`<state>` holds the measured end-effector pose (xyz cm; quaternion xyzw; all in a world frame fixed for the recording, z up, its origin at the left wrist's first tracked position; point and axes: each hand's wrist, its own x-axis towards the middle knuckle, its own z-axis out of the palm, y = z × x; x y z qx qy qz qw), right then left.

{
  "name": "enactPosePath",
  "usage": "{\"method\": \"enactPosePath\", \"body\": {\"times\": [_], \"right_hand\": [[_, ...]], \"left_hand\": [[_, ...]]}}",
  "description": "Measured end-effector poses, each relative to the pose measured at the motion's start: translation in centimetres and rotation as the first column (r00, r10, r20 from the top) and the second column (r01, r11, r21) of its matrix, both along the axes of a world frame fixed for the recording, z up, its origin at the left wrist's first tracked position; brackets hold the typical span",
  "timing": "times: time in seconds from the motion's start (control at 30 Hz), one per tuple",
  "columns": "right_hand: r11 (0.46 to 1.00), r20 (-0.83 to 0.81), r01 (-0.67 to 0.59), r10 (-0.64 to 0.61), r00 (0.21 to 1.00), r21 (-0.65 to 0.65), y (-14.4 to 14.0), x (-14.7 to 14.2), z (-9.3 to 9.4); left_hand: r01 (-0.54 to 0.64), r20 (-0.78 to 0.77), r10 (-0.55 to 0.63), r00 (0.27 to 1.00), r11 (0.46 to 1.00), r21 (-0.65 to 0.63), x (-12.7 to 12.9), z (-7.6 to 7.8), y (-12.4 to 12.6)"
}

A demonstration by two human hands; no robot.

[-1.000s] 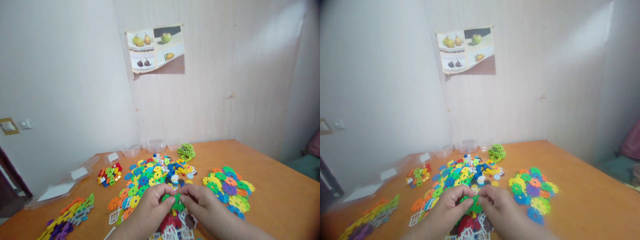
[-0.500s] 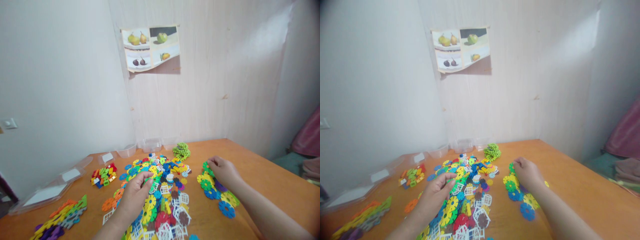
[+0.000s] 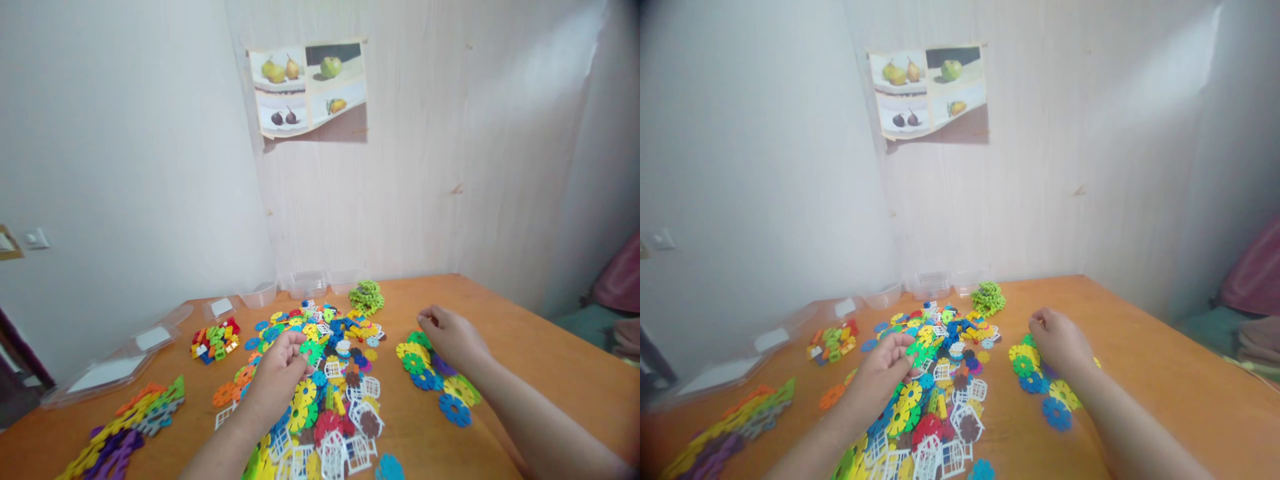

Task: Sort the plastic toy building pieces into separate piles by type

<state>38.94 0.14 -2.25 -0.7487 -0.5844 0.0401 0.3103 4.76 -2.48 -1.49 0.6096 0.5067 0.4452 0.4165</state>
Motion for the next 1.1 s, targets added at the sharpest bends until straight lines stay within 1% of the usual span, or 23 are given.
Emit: {"method": "enactPosePath", "body": {"times": [0.1,0.17,0.27,0.37,0.43,0.57,0.63,0.7,0.77,0.83,0.9,0.93,1.0,1.1], "right_hand": [[0.982,-0.029,-0.131,0.136,0.99,0.132,-1.3,-2.5,0.6],[0.948,-0.048,-0.248,0.262,0.964,0.201,-2.6,-4.6,0.9],[0.871,-0.1,-0.433,0.464,0.88,0.232,-4.7,-7.8,1.1],[0.783,-0.167,-0.594,0.62,0.766,0.184,-6.5,-10.2,1.0],[0.743,-0.218,-0.652,0.669,0.711,0.153,-7.2,-11.2,0.6],[0.726,-0.348,-0.679,0.669,0.657,0.112,-7.2,-12.2,-0.6],[0.732,-0.372,-0.673,0.658,0.654,0.112,-6.7,-12.0,-0.9],[0.764,-0.35,-0.63,0.633,0.691,0.137,-5.9,-11.2,-0.7],[0.824,-0.302,-0.541,0.565,0.767,0.168,-5.0,-9.6,-0.2],[0.901,-0.235,-0.405,0.433,0.87,0.159,-3.9,-7.6,0.3],[0.964,-0.144,-0.256,0.265,0.953,0.077,-2.7,-5.3,0.6],[0.982,-0.092,-0.186,0.188,0.978,0.033,-2.2,-4.3,0.7],[0.992,-0.01,-0.106,0.106,0.994,-0.075,-1.3,-2.6,0.7],[0.977,0.056,-0.02,0.033,0.998,-0.212,-0.6,-0.9,0.4]], "left_hand": [[0.029,0.041,-0.029,0.999,1.0,-0.001,0.3,0.3,-0.4],[0.072,0.058,-0.072,0.996,0.997,-0.001,0.6,0.4,-0.8],[0.159,0.055,-0.159,0.986,0.987,0.004,1.1,0.4,-1.4],[0.282,0.049,-0.282,0.958,0.959,-0.003,1.8,0.2,-2.0],[0.358,0.065,-0.356,0.932,0.933,-0.021,2.2,-0.1,-2.4],[0.433,0.122,-0.426,0.896,0.901,-0.034,2.7,-0.8,-2.7],[0.432,0.112,-0.426,0.898,0.901,-0.033,2.7,-1.0,-2.8],[0.39,0.074,-0.387,0.919,0.921,-0.027,2.6,-0.8,-2.7],[0.315,0.033,-0.314,0.949,0.949,-0.016,2.3,-0.3,-2.6],[0.221,0.003,-0.221,0.975,0.975,-0.001,1.8,0.2,-2.2],[0.132,-0.011,-0.132,0.991,0.991,0.029,1.2,0.6,-1.7],[0.094,-0.013,-0.094,0.995,0.994,0.048,0.8,0.6,-1.4],[0.038,-0.017,-0.036,0.999,0.996,0.087,0.1,0.7,-0.8],[-0.034,-0.024,0.037,0.999,0.991,0.131,-0.7,0.8,-0.2]]}}
